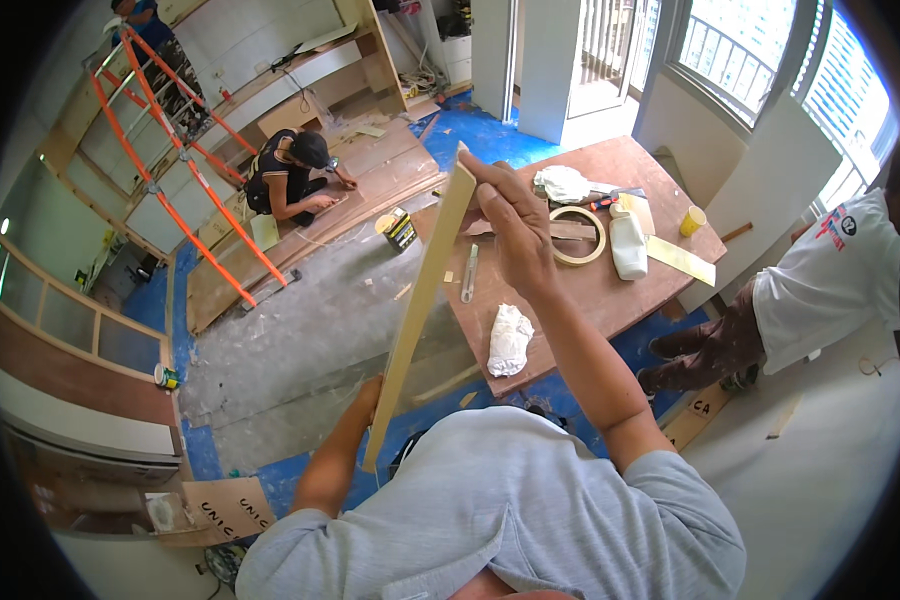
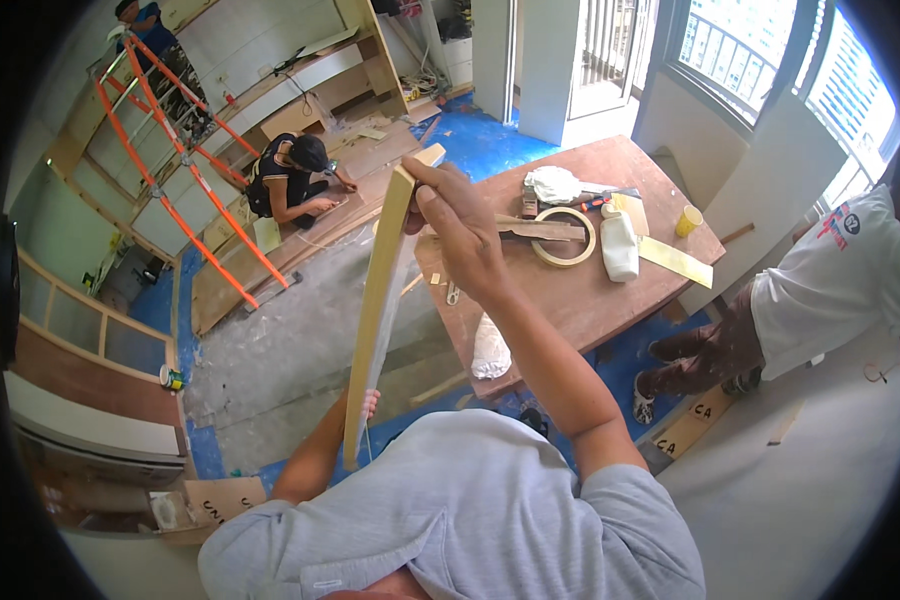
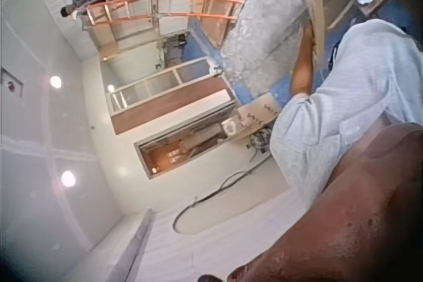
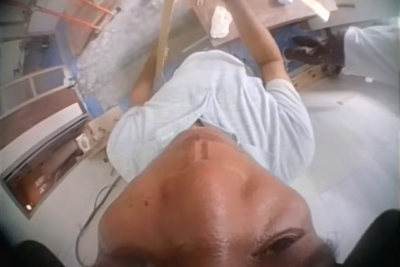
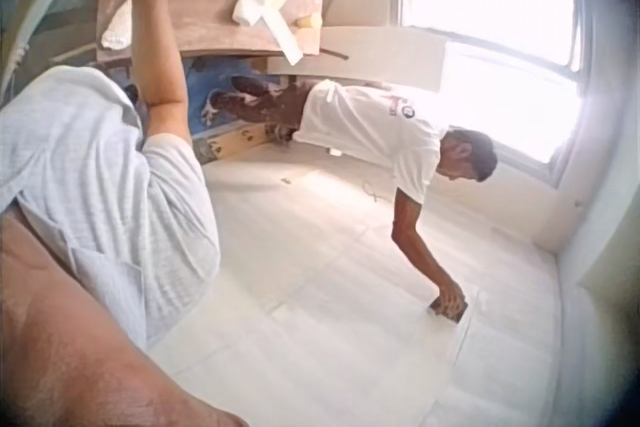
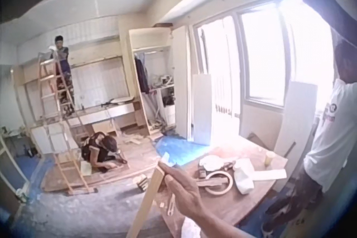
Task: The person holds a large wooden panel at a workbench, turns it over to check the edges, and uses a handheld sanding block to smooth the sides and corners of the panel.
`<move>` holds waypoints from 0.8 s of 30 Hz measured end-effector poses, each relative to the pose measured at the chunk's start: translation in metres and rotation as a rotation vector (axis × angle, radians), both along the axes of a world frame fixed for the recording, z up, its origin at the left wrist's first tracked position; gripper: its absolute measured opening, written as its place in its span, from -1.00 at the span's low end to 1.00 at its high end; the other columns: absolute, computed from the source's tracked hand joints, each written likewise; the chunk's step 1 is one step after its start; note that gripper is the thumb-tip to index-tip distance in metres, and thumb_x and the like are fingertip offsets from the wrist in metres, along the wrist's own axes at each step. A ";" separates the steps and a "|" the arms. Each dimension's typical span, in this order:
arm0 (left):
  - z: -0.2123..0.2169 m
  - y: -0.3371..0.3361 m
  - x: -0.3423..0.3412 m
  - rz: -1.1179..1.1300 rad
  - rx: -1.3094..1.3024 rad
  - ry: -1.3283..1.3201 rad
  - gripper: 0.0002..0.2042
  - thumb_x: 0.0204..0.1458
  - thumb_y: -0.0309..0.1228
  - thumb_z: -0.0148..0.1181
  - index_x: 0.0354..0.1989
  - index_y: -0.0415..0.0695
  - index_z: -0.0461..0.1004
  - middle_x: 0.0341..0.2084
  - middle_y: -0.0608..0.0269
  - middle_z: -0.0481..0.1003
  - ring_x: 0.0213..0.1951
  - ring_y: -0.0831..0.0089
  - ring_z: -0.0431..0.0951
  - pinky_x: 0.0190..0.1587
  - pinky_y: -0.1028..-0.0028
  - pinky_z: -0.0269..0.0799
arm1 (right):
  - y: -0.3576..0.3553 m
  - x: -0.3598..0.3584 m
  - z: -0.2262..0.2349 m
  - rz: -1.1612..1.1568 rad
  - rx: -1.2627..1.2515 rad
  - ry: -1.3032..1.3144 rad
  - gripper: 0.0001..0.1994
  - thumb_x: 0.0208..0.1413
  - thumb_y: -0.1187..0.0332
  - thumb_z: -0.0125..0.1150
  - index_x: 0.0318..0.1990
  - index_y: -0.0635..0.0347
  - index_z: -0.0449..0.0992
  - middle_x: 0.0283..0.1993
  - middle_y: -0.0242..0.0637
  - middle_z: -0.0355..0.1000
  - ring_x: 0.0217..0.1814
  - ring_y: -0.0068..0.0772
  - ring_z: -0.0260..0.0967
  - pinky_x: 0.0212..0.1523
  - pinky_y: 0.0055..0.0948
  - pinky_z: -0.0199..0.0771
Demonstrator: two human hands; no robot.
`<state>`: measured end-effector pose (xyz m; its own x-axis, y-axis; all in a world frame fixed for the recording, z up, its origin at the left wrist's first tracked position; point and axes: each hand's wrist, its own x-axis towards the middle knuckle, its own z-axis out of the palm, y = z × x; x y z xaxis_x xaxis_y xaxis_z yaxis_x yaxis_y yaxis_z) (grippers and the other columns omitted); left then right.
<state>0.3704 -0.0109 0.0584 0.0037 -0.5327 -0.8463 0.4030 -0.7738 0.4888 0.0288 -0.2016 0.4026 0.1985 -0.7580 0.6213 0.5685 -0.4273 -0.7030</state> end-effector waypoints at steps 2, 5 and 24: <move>0.004 0.006 0.002 -0.034 0.010 0.103 -0.61 0.30 -0.07 0.05 -0.05 -0.19 0.48 -0.50 0.24 0.50 -0.56 0.31 0.50 -0.47 0.21 0.52 | -0.007 0.001 0.005 -0.051 -0.034 0.088 -0.60 0.41 0.35 0.16 0.30 0.35 0.47 -0.04 -0.30 0.36 -0.07 -0.46 0.44 -0.03 -0.44 0.51; 0.009 0.012 0.003 -0.097 0.041 0.234 -0.61 0.31 -0.07 0.05 -0.01 -0.18 0.47 -0.44 0.22 0.50 -0.51 0.28 0.51 -0.43 0.20 0.53 | -0.029 -0.008 0.003 -0.384 -0.325 0.416 -0.61 0.31 0.36 0.28 0.25 0.25 0.52 0.02 -0.25 0.37 0.11 -0.28 0.40 0.15 -0.34 0.46; 0.118 -0.065 -0.038 -0.845 -0.026 0.804 -0.53 0.34 -0.09 0.06 0.28 -0.12 0.36 -0.06 0.04 0.52 -0.16 0.12 0.60 -0.14 0.16 0.60 | -0.023 0.003 0.165 -0.926 -0.711 0.477 -0.58 0.46 0.07 -0.09 -0.33 0.17 0.50 -0.53 -0.03 0.40 -0.52 0.14 0.42 -0.44 -0.08 0.36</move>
